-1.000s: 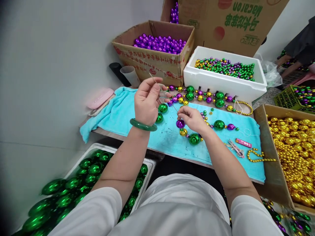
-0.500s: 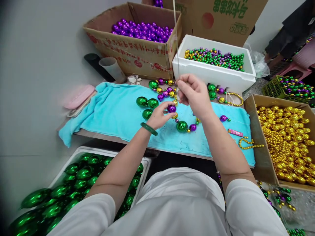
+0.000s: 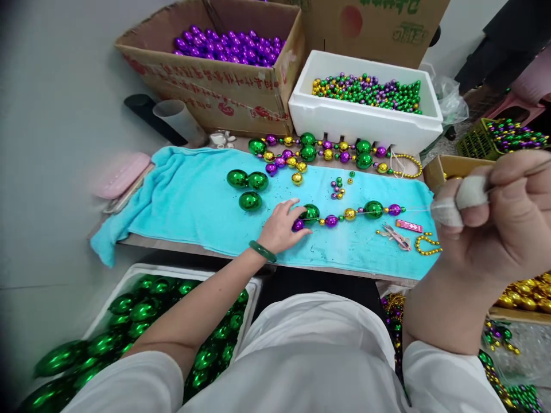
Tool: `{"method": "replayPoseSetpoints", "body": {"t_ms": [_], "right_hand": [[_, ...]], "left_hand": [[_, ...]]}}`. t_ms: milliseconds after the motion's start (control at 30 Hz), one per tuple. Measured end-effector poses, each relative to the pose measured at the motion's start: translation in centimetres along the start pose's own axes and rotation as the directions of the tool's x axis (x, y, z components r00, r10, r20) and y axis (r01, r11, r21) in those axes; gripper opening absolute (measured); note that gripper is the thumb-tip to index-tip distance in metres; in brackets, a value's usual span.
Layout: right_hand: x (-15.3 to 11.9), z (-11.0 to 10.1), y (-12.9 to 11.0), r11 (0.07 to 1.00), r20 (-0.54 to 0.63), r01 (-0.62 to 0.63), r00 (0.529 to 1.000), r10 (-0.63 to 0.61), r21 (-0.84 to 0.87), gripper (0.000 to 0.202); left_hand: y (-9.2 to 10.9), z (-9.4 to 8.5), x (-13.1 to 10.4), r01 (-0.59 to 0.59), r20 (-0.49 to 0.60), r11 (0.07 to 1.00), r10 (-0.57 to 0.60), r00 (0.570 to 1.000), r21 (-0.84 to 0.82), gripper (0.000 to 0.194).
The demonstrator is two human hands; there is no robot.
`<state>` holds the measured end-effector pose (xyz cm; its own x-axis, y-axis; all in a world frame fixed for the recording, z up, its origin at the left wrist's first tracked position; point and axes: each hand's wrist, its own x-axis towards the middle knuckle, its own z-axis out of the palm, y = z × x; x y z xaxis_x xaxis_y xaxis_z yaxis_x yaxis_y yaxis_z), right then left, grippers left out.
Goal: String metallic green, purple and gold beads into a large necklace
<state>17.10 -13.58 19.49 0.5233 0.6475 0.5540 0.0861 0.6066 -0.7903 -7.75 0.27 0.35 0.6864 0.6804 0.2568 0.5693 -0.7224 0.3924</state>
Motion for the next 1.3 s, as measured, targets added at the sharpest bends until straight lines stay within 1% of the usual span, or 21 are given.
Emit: {"method": "replayPoseSetpoints", "body": {"t_ms": [100, 167, 267, 367, 433, 567, 633, 667, 733, 767, 800, 833, 867, 900, 933, 967, 1033, 1067, 1133, 1233, 1300], "right_hand": [[-1.1, -0.5, 0.6, 0.997, 0.025, 0.061, 0.998, -0.063, 0.053, 0.016], [-1.4, -1.3, 0.8, 0.998, 0.025, 0.035, 0.999, -0.036, 0.061, 0.015], [-1.7, -2.7, 1.2, 0.996, 0.032, -0.039, 0.999, 0.037, 0.077, 0.015], [-2.4, -3.9, 2.0, 0.985, 0.103, -0.136, 0.987, 0.126, 0.105, 0.010], [-3.3, -4.3, 3.1, 0.962, 0.157, -0.242, 0.962, 0.222, 0.127, 0.008], [-5.5, -4.7, 6.6, 0.874, 0.197, -0.477, 0.869, 0.453, 0.096, 0.009], [-6.6, -4.8, 8.6, 0.829, 0.195, -0.557, 0.819, 0.539, 0.048, 0.009], [-7.1, -4.8, 9.5, 0.811, 0.187, -0.585, 0.799, 0.571, 0.025, 0.010], [-7.8, -4.8, 11.1, 0.787, 0.148, -0.617, 0.778, 0.611, -0.006, 0.012], [-8.0, -4.8, 11.7, 0.780, 0.130, -0.626, 0.772, 0.622, -0.012, 0.013], [-8.3, -4.8, 12.3, 0.773, 0.120, -0.634, 0.767, 0.630, -0.012, 0.014], [-8.4, -4.7, 12.7, 0.768, 0.116, -0.641, 0.762, 0.637, -0.009, 0.015], [-8.5, -4.7, 13.0, 0.761, 0.115, -0.649, 0.756, 0.645, -0.007, 0.016], [-8.7, -4.7, 13.3, 0.755, 0.117, -0.656, 0.749, 0.652, -0.007, 0.016], [-8.8, -4.7, 13.5, 0.749, 0.118, -0.662, 0.743, 0.658, -0.008, 0.017], [-8.9, -4.7, 13.6, 0.745, 0.119, -0.667, 0.739, 0.663, -0.012, 0.017], [-9.1, -4.8, 13.9, 0.739, 0.122, -0.673, 0.732, 0.670, -0.021, 0.017], [-9.2, -4.9, 14.0, 0.737, 0.124, -0.675, 0.730, 0.672, -0.026, 0.017], [-9.4, -4.9, 14.2, 0.740, 0.124, -0.672, 0.731, 0.671, -0.042, 0.018], [-9.9, -5.0, 14.7, 0.750, 0.127, -0.650, 0.739, 0.661, -0.124, 0.017], [-10.3, -5.1, 15.2, 0.753, 0.141, -0.615, 0.745, 0.652, -0.233, 0.017]], "left_hand": [[0.7, 0.8, 0.4, -0.079, 0.100, 0.984, 0.063, 0.993, 0.158, 0.052], [0.6, 1.2, 1.3, -0.109, 0.128, 0.962, 0.079, 0.989, 0.251, 0.048], [-0.1, 1.6, 3.1, -0.164, 0.151, 0.922, 0.117, 0.981, 0.352, 0.045], [-0.9, 1.6, 4.9, -0.189, 0.173, 0.896, 0.129, 0.977, 0.403, 0.048], [-1.2, 1.2, 5.7, -0.199, 0.191, 0.896, 0.132, 0.973, 0.398, 0.047], [-1.1, -1.1, 6.3, -0.224, 0.248, 0.939, 0.159, 0.956, 0.262, 0.058], [-0.8, -2.5, 6.5, -0.187, 0.263, 0.975, 0.151, 0.953, 0.120, 0.054], [-0.6, -3.0, 6.7, -0.151, 0.246, 0.988, 0.141, 0.959, 0.023, 0.047], [0.0, -3.5, 7.3, -0.047, 0.137, 0.971, 0.081, 0.987, -0.234, 0.032], [0.4, -3.5, 7.7, 0.020, 0.069, 0.919, 0.008, 0.998, -0.393, 0.027], [0.8, -3.3, 8.2, 0.087, 0.022, 0.825, -0.090, 0.996, -0.558, 0.024], [1.3, -3.0, 8.6, 0.146, 0.011, 0.690, -0.197, 0.980, -0.709, 0.022], [1.8, -2.7, 9.1, 0.195, 0.042, 0.524, -0.290, 0.956, -0.829, 0.022], [2.4, -2.3, 9.5, 0.231, 0.100, 0.347, -0.358, 0.928, -0.909, 0.025], [2.9, -2.0, 9.9, 0.255, 0.167, 0.178, -0.399, 0.902, -0.950, 0.027], [3.5, -1.8, 10.3, 0.268, 0.229, 0.033, -0.421, 0.877, -0.963, 0.029], [4.4, -1.5, 11.0, 0.282, 0.333, -0.179, -0.436, 0.836, -0.943, 0.029], [4.8, -1.5, 11.2, 0.289, 0.375, -0.252, -0.431, 0.820, -0.923, 0.029], [5.4, -1.5, 11.7, 0.296, 0.428, -0.348, -0.414, 0.803, -0.890, 0.030], [6.0, -1.6, 12.0, 0.275, 0.450, -0.425, -0.393, 0.802, -0.862, 0.034], [6.2, -1.6, 12.2, 0.254, 0.449, -0.456, -0.394, 0.802, -0.853, 0.034]]}}
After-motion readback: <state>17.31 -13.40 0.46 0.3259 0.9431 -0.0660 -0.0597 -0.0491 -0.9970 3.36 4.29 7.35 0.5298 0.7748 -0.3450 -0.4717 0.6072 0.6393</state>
